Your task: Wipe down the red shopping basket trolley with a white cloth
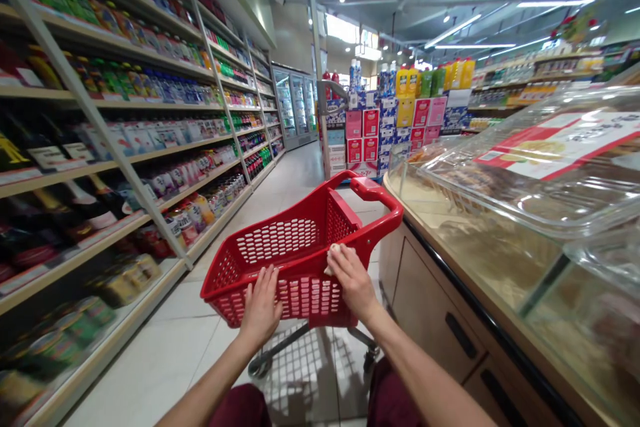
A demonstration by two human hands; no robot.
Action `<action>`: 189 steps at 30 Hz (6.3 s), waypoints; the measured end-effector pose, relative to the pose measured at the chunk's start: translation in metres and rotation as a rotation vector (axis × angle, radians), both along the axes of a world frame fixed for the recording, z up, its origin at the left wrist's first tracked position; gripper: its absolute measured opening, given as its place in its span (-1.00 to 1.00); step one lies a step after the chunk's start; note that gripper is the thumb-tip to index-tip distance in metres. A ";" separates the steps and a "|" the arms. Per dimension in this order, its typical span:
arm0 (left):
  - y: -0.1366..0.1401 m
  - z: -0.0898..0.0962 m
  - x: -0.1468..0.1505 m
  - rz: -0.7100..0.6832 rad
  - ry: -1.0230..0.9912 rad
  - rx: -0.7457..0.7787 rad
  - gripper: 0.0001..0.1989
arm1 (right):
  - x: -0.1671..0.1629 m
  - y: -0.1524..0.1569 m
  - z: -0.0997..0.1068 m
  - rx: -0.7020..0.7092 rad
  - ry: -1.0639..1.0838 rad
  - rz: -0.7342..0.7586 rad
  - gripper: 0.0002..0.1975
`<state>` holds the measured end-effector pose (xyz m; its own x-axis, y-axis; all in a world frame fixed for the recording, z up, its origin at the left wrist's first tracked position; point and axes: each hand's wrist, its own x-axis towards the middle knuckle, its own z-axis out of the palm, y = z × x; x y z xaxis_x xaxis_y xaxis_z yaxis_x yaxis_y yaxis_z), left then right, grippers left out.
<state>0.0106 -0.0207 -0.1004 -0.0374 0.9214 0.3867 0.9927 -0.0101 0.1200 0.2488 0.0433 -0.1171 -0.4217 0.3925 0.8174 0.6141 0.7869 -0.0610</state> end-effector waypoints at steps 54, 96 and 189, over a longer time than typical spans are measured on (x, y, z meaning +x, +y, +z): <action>0.006 -0.017 0.014 -0.009 0.002 0.065 -0.32 | -0.010 0.052 0.068 0.010 -0.105 -0.369 -0.70; -0.002 0.016 0.025 -0.032 -0.084 -0.235 -0.27 | -0.055 0.020 0.056 -0.205 -0.256 -0.112 -0.69; -0.028 0.020 -0.039 0.060 -0.259 -0.055 -0.70 | -0.077 -0.066 -0.038 0.010 -0.118 0.207 -0.70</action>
<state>-0.0284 -0.0491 -0.0809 -0.1836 0.9339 0.3066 0.9274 0.0611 0.3691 0.1717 -0.0226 -0.1547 -0.5849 0.2797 0.7613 0.4422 0.8969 0.0102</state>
